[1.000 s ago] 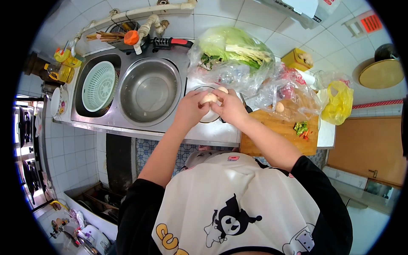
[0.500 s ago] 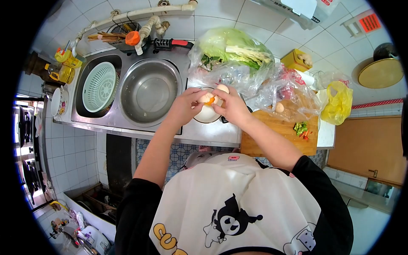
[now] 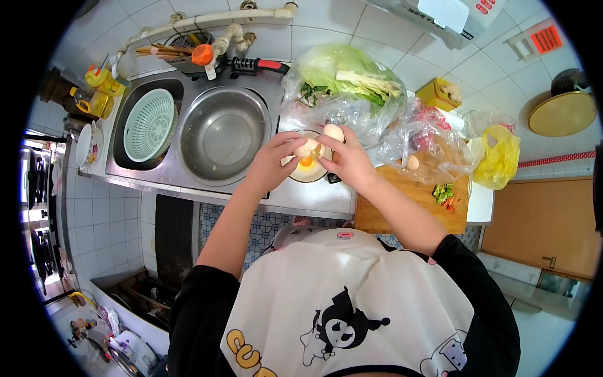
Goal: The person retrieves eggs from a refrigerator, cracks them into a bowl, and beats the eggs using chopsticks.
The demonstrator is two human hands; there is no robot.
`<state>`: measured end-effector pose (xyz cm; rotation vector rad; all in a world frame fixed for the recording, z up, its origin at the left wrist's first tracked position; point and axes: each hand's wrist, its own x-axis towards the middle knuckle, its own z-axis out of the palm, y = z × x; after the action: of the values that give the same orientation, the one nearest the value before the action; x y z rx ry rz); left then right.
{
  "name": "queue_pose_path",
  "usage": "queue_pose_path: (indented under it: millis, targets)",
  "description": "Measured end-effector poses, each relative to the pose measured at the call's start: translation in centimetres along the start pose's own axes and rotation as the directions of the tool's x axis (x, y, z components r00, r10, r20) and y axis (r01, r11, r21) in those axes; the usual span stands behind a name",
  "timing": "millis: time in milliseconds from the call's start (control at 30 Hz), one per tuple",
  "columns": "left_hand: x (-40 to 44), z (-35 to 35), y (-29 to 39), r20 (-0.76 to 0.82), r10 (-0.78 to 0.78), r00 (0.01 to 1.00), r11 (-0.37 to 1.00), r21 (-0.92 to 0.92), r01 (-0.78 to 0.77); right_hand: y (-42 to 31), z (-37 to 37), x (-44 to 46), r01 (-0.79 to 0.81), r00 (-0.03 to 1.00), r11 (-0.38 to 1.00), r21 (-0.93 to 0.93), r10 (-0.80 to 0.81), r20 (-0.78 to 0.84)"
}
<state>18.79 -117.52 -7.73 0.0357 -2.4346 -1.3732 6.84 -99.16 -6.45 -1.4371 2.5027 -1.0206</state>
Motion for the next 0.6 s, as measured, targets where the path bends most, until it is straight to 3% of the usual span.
queue_pose_path:
  millis: [267,567,600]
  targets:
    - [-0.4,0.1,-0.2,-0.062,0.117,0.991,0.992,0.054,-0.114,-0.3,-0.7,0.0,0.075,0.997,0.995,-0.061,-0.075,-0.008]
    - [-0.6,0.1,0.1,-0.111,0.134,0.985,0.99,0.05,-0.129,-1.0,-1.1,0.0,0.064,0.998,0.996,-0.067,-0.066,-0.021]
    - [-0.7,0.2,0.2,-0.129,0.055,0.99,0.995,-0.072,-0.064,-1.3,-1.2,0.1,0.063,0.997,0.995,-0.08,-0.066,-0.027]
